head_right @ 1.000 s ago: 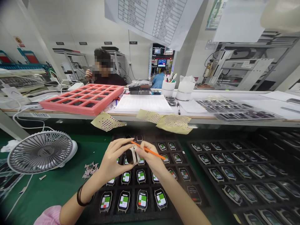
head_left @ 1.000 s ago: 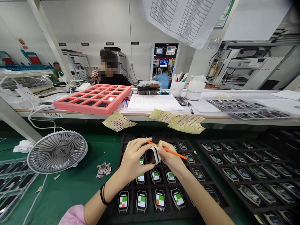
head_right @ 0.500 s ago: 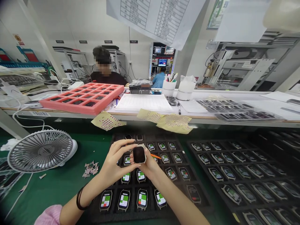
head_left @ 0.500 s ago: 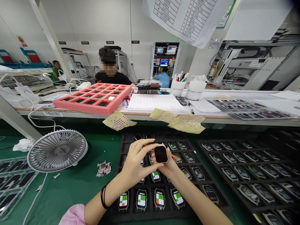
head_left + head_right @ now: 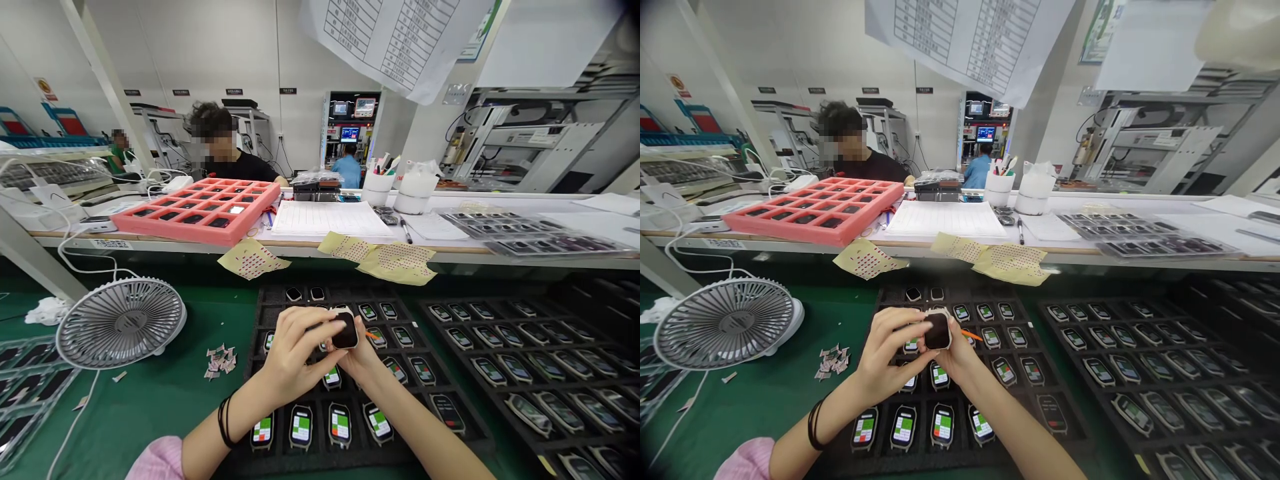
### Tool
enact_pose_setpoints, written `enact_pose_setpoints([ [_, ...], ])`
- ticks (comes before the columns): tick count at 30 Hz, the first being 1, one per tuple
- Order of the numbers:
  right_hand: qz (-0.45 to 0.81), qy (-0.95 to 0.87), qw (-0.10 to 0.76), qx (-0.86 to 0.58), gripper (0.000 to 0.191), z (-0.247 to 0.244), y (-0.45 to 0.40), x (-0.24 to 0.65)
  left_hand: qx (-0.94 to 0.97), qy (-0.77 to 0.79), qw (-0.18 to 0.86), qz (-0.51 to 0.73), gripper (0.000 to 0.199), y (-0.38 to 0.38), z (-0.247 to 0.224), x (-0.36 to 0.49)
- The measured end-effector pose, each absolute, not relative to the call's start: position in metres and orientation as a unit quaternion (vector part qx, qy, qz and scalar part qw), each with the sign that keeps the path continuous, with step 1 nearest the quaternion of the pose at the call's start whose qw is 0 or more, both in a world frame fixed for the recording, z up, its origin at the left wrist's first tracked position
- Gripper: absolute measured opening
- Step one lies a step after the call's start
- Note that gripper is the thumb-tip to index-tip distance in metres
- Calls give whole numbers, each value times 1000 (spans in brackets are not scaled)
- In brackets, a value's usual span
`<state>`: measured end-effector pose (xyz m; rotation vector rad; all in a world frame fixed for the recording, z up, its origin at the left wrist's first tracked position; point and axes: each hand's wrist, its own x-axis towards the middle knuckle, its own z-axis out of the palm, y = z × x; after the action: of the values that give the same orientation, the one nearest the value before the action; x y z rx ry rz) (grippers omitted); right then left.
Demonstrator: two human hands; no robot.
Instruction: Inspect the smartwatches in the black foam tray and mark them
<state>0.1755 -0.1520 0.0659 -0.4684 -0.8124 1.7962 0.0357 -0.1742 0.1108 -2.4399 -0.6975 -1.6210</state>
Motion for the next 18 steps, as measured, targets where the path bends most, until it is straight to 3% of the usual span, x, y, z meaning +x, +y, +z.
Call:
enact_pose_setpoints([
  [3,759,-340,521,-190,56,67,-153,174,-814,-280,22,-508,62,-175,112,35],
  [8,768,-344,504,-195,56,64,-153,171,-822,-319,-13,-471,67,-177,109,37],
  [18,772,-340,508,-175,59,63,-151,175,-678,-344,12,-649,69,-167,127,5],
])
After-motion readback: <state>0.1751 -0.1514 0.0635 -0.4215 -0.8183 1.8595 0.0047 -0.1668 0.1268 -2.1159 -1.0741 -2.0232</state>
